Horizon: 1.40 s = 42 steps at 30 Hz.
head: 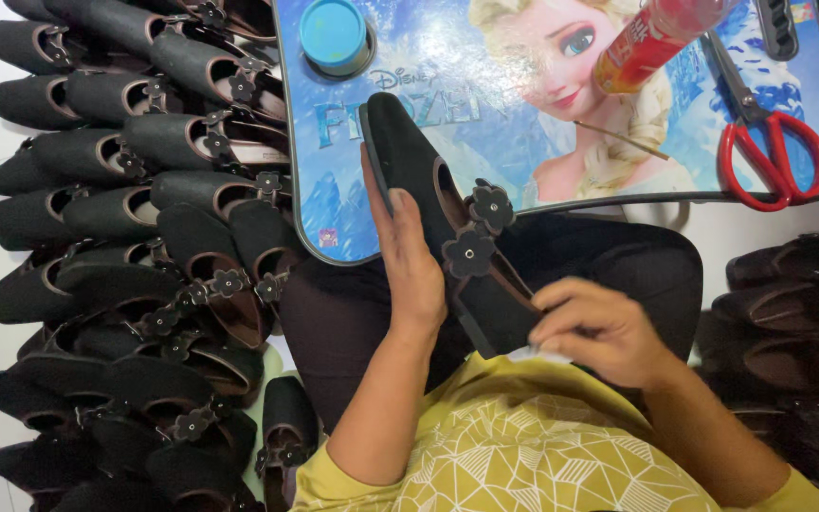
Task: The person sits on the floor among piles of black shoes and cleans the soles of shoes one at a time. They hold each shoe, scrape the sole edge with a small wooden stick, wipe the sole with a tissue, and set the finished shoe onto a pile beside them.
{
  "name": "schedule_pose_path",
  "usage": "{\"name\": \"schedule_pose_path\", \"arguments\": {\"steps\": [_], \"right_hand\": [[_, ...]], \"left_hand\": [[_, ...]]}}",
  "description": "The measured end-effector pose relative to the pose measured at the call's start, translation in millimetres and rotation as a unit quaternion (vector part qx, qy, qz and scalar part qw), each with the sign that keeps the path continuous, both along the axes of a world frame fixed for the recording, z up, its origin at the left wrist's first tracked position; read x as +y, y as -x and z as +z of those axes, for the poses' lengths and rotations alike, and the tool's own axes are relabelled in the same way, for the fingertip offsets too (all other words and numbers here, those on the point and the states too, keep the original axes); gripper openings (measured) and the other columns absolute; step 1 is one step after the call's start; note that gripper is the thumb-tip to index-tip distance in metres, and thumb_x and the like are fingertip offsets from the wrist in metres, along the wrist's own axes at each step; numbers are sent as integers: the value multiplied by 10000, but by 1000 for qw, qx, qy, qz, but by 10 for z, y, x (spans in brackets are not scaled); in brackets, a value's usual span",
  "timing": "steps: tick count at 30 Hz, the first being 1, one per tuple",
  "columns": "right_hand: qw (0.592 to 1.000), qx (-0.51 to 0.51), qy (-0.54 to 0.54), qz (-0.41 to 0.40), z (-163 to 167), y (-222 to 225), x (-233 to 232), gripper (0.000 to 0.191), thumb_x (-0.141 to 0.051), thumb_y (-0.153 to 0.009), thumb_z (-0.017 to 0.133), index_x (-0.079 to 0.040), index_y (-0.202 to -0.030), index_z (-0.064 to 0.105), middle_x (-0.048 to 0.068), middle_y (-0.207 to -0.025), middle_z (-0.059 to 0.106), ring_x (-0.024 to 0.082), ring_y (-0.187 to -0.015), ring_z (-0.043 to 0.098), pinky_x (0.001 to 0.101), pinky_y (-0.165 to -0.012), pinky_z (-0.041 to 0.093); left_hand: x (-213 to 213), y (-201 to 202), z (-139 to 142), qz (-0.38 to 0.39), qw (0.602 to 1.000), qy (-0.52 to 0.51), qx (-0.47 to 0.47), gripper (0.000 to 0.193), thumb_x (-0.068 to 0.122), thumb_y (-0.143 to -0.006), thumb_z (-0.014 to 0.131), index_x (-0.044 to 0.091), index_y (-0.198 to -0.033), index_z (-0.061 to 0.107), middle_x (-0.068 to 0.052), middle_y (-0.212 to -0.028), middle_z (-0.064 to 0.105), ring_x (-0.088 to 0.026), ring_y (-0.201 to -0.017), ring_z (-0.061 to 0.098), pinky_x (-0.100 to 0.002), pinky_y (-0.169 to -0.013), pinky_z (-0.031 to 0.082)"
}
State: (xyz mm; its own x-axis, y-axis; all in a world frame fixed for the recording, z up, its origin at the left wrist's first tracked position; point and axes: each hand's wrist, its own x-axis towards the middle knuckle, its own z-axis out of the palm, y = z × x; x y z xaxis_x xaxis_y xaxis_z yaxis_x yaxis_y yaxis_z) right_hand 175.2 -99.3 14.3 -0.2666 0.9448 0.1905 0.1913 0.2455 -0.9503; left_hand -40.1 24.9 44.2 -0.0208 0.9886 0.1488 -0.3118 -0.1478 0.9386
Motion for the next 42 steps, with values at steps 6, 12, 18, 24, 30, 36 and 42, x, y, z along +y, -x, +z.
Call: {"name": "schedule_pose_path", "arguments": {"steps": [6,12,18,24,30,36,42], "right_hand": [[981,-12,-46,-187,339,229,181,162,50,-885,753,-31,-1025,750,104,-994,678,162,-847,638,262,-698,493],[967,-165,-123,-149,561,482,552,207,56,-882,763,-31,-1068,736,73,-967,722,170,-878,700,286,-745,540],[947,-195,-143,-209,673,621,432,198,38,-893,796,-34,-1063,725,96,-966,709,204,-841,701,309,-715,540],[930,-221,-201,-212,339,878,366,182,28,-855,812,-8,-1008,721,124,-915,686,251,-785,667,341,-675,536],[929,-212,-200,-229,247,885,390,174,60,-874,766,-10,-1011,686,116,-967,710,264,-879,707,348,-767,569],[913,-212,-182,-297,250,910,430,169,64,-912,786,-14,-1025,688,126,-972,708,267,-872,707,342,-760,561],[888,-265,-235,-293,165,692,499,134,41,-941,761,-9,-1047,696,146,-987,705,291,-911,705,355,-805,561]], "left_hand": [[-30,-73,-123,20,997,-33,72,652,405,-1171,244,-22,-1663,204,-174,-1750,229,-274,-1642,194,-376,-1342,131],[105,-92,-155,63,993,3,95,603,368,-1173,301,-21,-1633,277,-187,-1727,296,-291,-1625,253,-376,-1329,176],[430,103,-76,123,991,-3,55,620,408,-1175,306,39,-1667,223,-174,-1751,233,-286,-1631,249,-374,-1335,208],[515,31,-141,131,991,7,-19,652,417,-1161,336,33,-1664,180,-180,-1749,195,-283,-1625,243,-367,-1337,219],[534,13,-198,136,990,6,-20,669,413,-1154,338,21,-1668,168,-194,-1741,198,-271,-1615,240,-360,-1326,215],[519,17,-206,142,990,14,-2,661,404,-1155,330,11,-1664,177,-197,-1733,222,-282,-1607,265,-364,-1318,231],[508,49,-176,120,992,9,-22,660,407,-1154,335,19,-1662,169,-186,-1742,201,-279,-1618,236,-367,-1325,200]]}}
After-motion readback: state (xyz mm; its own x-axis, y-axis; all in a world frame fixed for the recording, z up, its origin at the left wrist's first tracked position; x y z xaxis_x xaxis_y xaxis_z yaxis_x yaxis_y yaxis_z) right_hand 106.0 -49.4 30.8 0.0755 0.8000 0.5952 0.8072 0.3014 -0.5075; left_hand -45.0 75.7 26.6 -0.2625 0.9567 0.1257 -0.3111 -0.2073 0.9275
